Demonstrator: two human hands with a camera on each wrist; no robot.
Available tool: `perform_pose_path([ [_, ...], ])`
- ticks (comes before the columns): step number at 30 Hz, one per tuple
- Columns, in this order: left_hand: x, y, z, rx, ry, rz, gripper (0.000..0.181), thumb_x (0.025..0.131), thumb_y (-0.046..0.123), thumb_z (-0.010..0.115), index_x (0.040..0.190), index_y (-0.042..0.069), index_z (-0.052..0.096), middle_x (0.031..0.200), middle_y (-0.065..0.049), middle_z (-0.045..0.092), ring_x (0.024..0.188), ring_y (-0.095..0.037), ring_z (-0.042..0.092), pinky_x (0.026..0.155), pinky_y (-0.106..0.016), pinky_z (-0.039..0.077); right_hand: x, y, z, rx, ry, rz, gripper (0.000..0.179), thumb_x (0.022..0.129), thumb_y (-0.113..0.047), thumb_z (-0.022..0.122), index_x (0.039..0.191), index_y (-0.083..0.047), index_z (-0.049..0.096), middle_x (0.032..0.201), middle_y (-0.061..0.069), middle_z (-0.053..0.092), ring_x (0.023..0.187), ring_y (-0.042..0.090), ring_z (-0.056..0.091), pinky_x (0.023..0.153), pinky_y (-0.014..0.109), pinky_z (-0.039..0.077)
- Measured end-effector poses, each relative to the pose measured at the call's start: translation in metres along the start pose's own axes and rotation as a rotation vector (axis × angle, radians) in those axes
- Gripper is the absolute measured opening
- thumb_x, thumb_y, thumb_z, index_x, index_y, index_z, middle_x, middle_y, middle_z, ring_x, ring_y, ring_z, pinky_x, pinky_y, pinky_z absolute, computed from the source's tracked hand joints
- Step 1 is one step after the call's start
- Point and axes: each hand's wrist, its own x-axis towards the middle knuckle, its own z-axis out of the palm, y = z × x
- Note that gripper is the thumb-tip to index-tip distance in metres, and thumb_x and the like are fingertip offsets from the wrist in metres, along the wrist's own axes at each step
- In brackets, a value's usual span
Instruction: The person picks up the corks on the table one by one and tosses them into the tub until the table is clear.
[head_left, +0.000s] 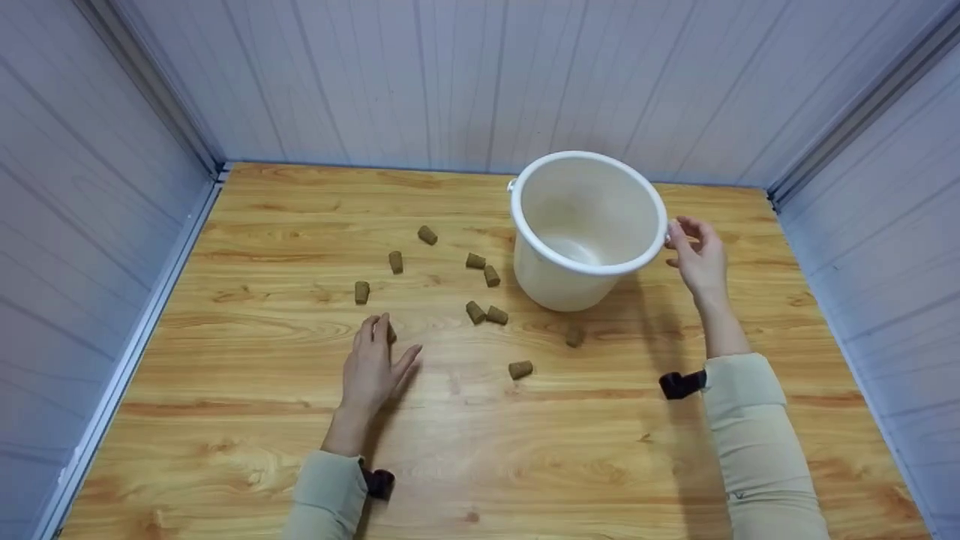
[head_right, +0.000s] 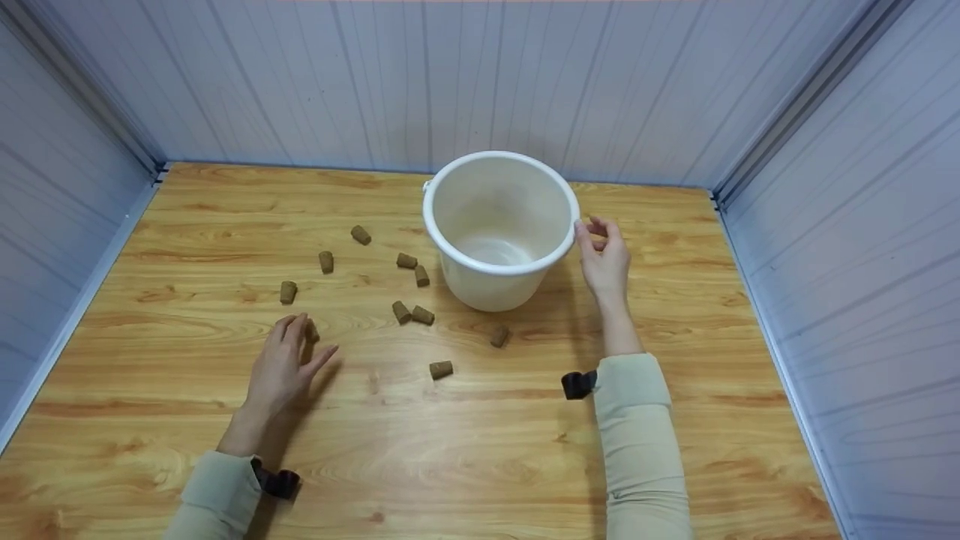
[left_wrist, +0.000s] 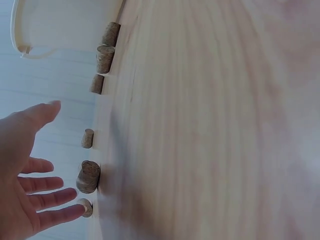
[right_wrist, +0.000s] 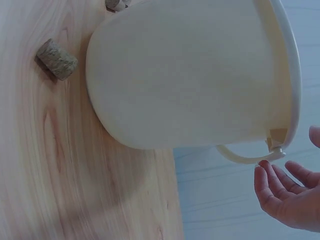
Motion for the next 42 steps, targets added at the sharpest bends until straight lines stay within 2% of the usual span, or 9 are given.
perform_pose_path([
  [11,0.007,-0.005,0.002,-0.016,0.015,-0.029,0.06,0.078,0.032,0.067,0.118,-0.007,0.047,0.102,-0.018,0.047,0.085,-0.03,0.05,0.063,-0.04,0.046,0.011,-0.002,0.005,0.038,-0.064,0.135,0.054,0.089,-0.033,0.05,0.126,0.005,0.04,0.099,0.002,0.044,0.067,0.004,0.055,0.057,0.018,0.049],
  [20,0.013,-0.013,0.003,0.009,0.036,-0.019,0.053,0.074,0.027,0.071,0.109,-0.006,0.051,0.099,-0.018,0.048,0.087,-0.032,0.049,0.065,-0.043,0.046,0.016,0.001,0.005,0.13,-0.079,0.188,0.057,0.087,-0.032,0.055,0.125,0.007,0.039,0.095,0.006,0.043,0.063,0.006,0.057,0.055,0.019,0.048],
  [23,0.014,-0.017,0.004,0.0,0.047,-0.003,0.052,0.073,0.026,0.073,0.107,-0.006,0.051,0.099,-0.018,0.048,0.089,-0.033,0.049,0.067,-0.044,0.045,0.042,0.04,0.003,0.211,-0.092,0.201,0.052,0.083,-0.034,0.06,0.121,0.0,0.047,0.095,0.007,0.047,0.067,0.013,0.059,0.055,0.024,0.049],
  [27,0.015,-0.022,0.006,-0.022,0.068,0.013,0.053,0.071,0.024,0.075,0.107,-0.006,0.051,0.101,-0.02,0.049,0.09,-0.034,0.049,0.07,-0.044,0.044,0.099,0.131,-0.001,0.315,-0.095,0.201,0.048,0.077,-0.039,0.066,0.114,-0.01,0.055,0.096,0.007,0.052,0.072,0.022,0.062,0.053,0.031,0.05],
  [29,0.015,-0.024,0.006,-0.033,0.076,0.016,0.053,0.07,0.023,0.076,0.108,-0.006,0.051,0.102,-0.02,0.049,0.09,-0.034,0.049,0.07,-0.044,0.044,0.121,0.166,0.0,0.294,-0.063,0.193,0.051,0.075,-0.043,0.066,0.114,-0.012,0.056,0.099,0.009,0.051,0.073,0.025,0.062,0.052,0.032,0.05],
  [32,0.015,-0.026,0.007,-0.045,0.073,0.008,0.053,0.07,0.023,0.076,0.108,-0.006,0.052,0.102,-0.02,0.049,0.09,-0.033,0.049,0.072,-0.044,0.044,0.14,0.197,0.001,0.302,-0.042,0.151,0.053,0.073,-0.046,0.067,0.112,-0.011,0.056,0.099,0.011,0.051,0.072,0.028,0.062,0.049,0.033,0.05],
  [39,0.017,-0.028,0.004,-0.128,-0.013,-0.086,0.055,0.07,0.022,0.075,0.112,-0.005,0.051,0.106,-0.02,0.047,0.095,-0.036,0.047,0.078,-0.048,0.04,0.091,0.117,-0.002,0.35,-0.096,0.233,0.037,0.082,-0.031,0.062,0.109,-0.007,0.057,0.093,0.009,0.054,0.068,0.024,0.062,0.051,0.034,0.05],
  [40,0.017,-0.028,0.004,-0.143,-0.028,-0.106,0.055,0.071,0.022,0.075,0.112,-0.005,0.051,0.107,-0.02,0.047,0.097,-0.036,0.047,0.08,-0.048,0.039,0.09,0.112,-0.003,0.365,-0.114,0.245,0.035,0.084,-0.029,0.061,0.111,-0.007,0.056,0.094,0.008,0.054,0.069,0.024,0.062,0.052,0.034,0.051],
  [42,0.018,-0.029,0.003,-0.165,-0.043,-0.13,0.055,0.071,0.021,0.075,0.113,-0.005,0.052,0.108,-0.019,0.047,0.098,-0.035,0.047,0.082,-0.048,0.038,0.103,0.132,-0.003,0.319,-0.095,0.246,0.039,0.081,-0.034,0.063,0.112,-0.01,0.056,0.096,0.008,0.054,0.071,0.025,0.063,0.054,0.035,0.051],
])
